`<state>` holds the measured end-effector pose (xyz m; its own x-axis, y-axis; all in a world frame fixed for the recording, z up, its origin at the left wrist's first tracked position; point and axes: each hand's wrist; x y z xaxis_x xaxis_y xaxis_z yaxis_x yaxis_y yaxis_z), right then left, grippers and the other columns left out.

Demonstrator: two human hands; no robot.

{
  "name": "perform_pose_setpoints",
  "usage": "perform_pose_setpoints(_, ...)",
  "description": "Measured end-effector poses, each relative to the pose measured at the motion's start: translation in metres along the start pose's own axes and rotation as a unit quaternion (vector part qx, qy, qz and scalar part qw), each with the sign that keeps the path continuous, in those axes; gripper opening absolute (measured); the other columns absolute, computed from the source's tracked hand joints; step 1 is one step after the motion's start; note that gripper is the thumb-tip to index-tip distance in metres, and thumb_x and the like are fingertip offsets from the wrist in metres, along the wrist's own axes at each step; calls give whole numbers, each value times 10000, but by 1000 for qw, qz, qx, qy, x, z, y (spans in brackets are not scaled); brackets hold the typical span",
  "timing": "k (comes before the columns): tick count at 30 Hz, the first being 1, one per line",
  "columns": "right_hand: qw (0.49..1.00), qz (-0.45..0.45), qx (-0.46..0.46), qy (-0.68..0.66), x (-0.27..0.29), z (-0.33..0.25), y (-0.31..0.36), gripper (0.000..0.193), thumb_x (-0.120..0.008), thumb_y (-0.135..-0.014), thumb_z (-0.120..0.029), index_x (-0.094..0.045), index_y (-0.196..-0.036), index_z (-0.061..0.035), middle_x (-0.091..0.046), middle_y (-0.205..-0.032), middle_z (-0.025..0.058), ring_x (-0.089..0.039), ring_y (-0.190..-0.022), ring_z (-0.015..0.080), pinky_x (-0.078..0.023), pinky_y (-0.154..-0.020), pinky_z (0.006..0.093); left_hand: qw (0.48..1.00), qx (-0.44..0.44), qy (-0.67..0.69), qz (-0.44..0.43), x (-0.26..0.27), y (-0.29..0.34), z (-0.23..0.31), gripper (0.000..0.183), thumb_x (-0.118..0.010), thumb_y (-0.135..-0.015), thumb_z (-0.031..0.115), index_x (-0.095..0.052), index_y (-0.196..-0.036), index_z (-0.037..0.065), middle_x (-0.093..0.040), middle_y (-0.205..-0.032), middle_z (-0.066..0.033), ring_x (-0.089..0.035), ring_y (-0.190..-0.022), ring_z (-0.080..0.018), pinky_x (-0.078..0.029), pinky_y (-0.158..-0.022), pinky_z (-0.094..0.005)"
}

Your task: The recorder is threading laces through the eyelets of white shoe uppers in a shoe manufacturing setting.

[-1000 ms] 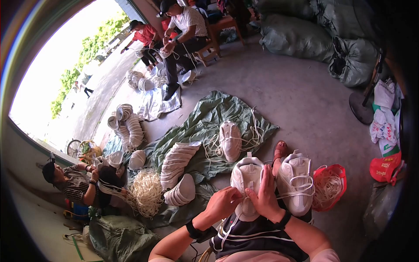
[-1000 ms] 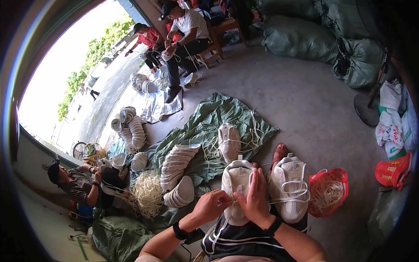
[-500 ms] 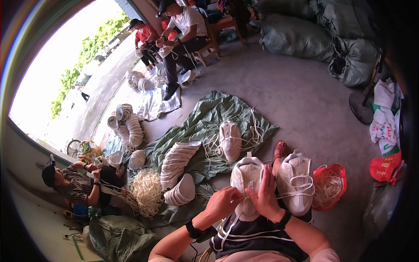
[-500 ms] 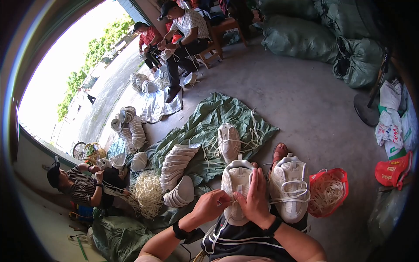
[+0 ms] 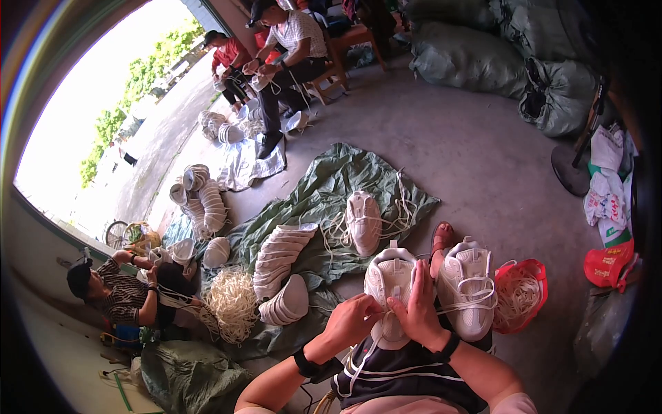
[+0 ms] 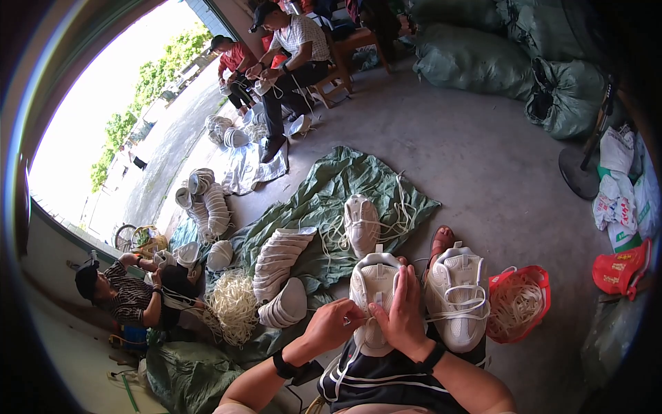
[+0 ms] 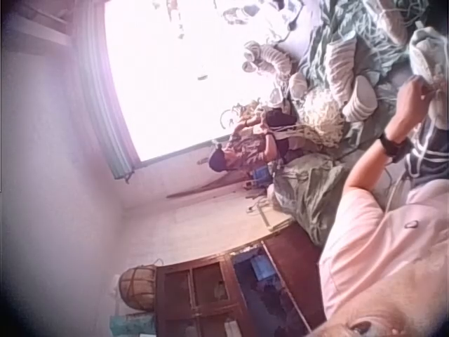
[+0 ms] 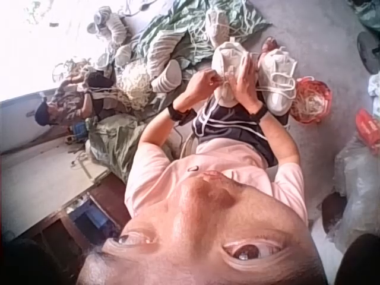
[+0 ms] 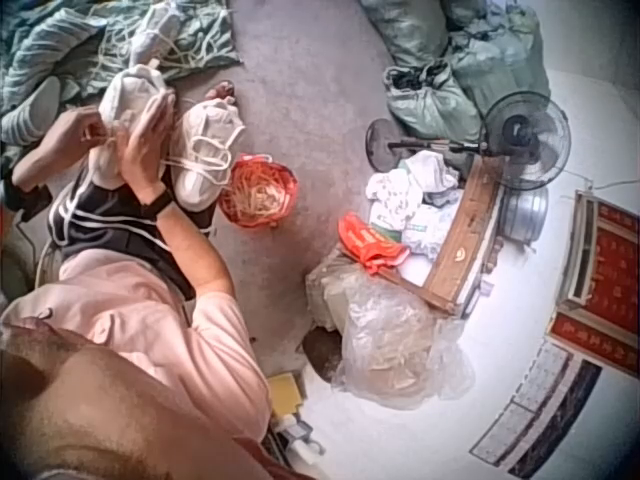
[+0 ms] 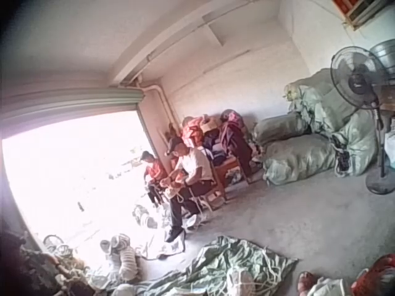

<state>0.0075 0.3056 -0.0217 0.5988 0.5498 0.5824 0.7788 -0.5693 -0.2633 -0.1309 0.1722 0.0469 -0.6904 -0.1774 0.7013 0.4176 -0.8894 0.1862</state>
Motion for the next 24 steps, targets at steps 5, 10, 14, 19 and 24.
perform_pose_setpoints(5,1000,1,-1,-1,0,1,0,956,-656,-930,-320,-58,-1543,104,-167,-1538,404,-212,-1437,543,-197,-1192,555,1000,5,-12,-2,1,0,5,159,-736,-845,164,-684,-907,27,-692,-872,-108,-696,-821,-280,-543,-725,-371)
perform_pose_setpoints(10,1000,3,1,1,1,0,1,957,-658,-928,-316,-57,-1544,103,-170,-1534,406,-211,-1438,543,-194,-1192,556,1000,7,0,-11,-2,0,0,186,-722,-863,215,-686,-906,38,-684,-910,-129,-679,-837,-327,-532,-713,-411)
perform_pose_setpoints(14,1000,5,7,3,2,0,1,956,-657,-928,-310,-54,-1545,102,-163,-1555,386,-205,-1441,541,-189,-1194,557,1000,4,6,-9,-1,0,2,187,-722,-860,209,-682,-900,31,-685,-906,-129,-680,-841,-325,-532,-719,-411)
perform_pose_setpoints(19,1000,6,10,4,4,-2,1,950,-653,-929,-300,-51,-1544,103,-153,-1596,334,-199,-1447,531,-175,-1199,557,1000,2,2,-7,-2,0,2,187,-725,-855,204,-678,-891,27,-684,-903,-127,-680,-844,-323,-532,-721,-413)
perform_pose_setpoints(24,1000,6,12,3,7,-4,2,948,-651,-930,-303,-53,-1544,104,-163,-1593,334,-202,-1447,528,-174,-1200,558,1000,6,11,-7,-3,1,4,173,-721,-853,191,-677,-897,29,-684,-904,-126,-681,-839,-323,-532,-719,-414)
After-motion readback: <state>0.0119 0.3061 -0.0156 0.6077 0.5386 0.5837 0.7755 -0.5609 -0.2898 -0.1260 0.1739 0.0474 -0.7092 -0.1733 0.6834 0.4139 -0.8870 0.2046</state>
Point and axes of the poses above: each hand's wrist, its own y-axis away from the middle knuckle, its own x-axis out of the back of the hand, z = x × y
